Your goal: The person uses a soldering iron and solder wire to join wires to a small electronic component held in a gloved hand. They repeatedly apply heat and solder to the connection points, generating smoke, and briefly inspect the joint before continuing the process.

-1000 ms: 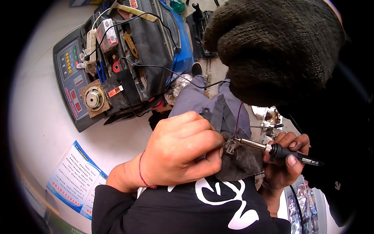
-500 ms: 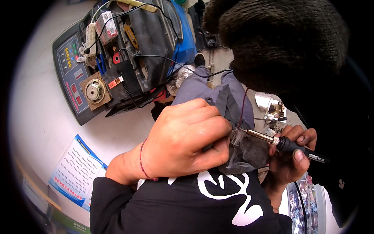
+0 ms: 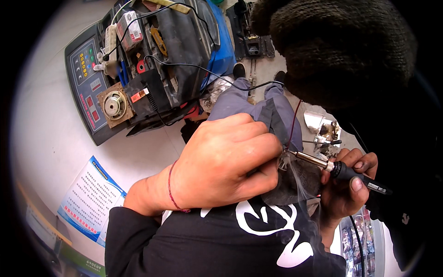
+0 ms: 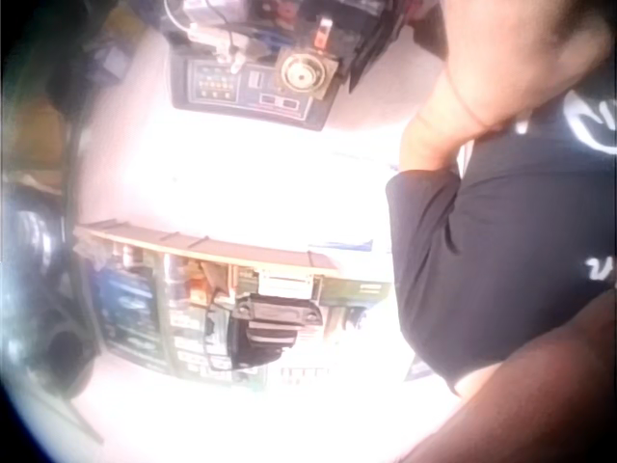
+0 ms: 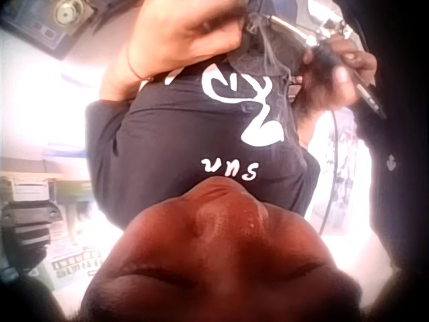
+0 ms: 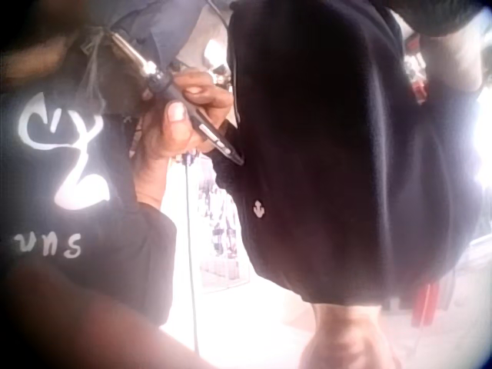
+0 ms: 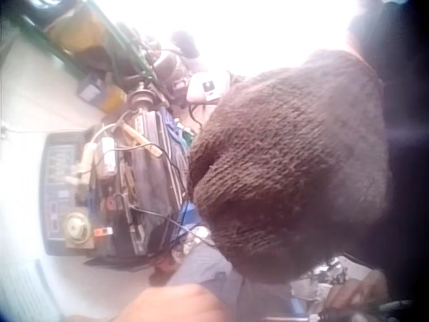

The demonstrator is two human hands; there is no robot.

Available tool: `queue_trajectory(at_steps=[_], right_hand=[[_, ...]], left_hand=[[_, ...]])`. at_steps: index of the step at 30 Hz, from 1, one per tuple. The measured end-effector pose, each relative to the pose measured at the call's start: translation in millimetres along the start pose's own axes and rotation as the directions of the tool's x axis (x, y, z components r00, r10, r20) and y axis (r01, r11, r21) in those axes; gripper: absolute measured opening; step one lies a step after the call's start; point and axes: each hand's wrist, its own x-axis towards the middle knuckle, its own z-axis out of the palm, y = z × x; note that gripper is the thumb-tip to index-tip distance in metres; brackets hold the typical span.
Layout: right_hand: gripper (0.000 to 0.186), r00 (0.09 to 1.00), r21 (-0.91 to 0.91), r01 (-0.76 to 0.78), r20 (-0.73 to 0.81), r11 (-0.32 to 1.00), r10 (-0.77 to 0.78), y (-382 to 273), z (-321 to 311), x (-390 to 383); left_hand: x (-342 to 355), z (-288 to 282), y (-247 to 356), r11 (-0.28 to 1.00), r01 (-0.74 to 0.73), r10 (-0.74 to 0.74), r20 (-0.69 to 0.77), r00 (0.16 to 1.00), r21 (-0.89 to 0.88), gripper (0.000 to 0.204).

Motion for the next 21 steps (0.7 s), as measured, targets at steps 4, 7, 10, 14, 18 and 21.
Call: queue_trajectory(at_steps=[4, 7, 10, 14, 18, 21], right_hand=[[0.036, 1.000, -0.006, 0.003, 0.001, 1.000, -0.003, 0.3, 0.1, 0.6], [0.036, 1.000, -0.009, 0.009, -0.001, 1.000, -0.009, 2.1, -2.1, 0.2], [0.036, 1.000, -0.012, 0.014, 0.006, 1.000, -0.014, 3.4, -4.5, 0.3], [0.036, 1.000, -0.013, 0.010, 0.028, 1.000, -0.009, 2.6, -7.2, 0.2], [0.036, 1.000, -0.009, 0.015, 0.022, 1.000, -0.015, 2.2, -5.7, 0.2], [0.035, 1.000, -0.012, 0.013, 0.021, 1.000, -0.013, 0.8, -5.6, 0.0]], left_hand=[[1.2, 0.3, 0.2, 1.000, 0.006, -0.006, 0.017, 1.000, 0.013, 0.020], [2.3, 1.1, -0.5, 1.000, 0.006, -0.006, 0.025, 1.000, 0.006, 0.020], [3.3, 1.9, -0.1, 1.000, 0.007, -0.007, 0.026, 1.000, 0.010, 0.020], [4.5, 3.9, 0.1, 1.000, 0.008, -0.008, 0.019, 1.000, 0.006, 0.020], [5.9, 4.5, 0.3, 1.000, 0.004, -0.004, 0.031, 0.999, 0.007, 0.020], [6.7, 5.0, 1.0, 1.000, 0.004, -0.004, 0.040, 0.999, 0.011, 0.020]])
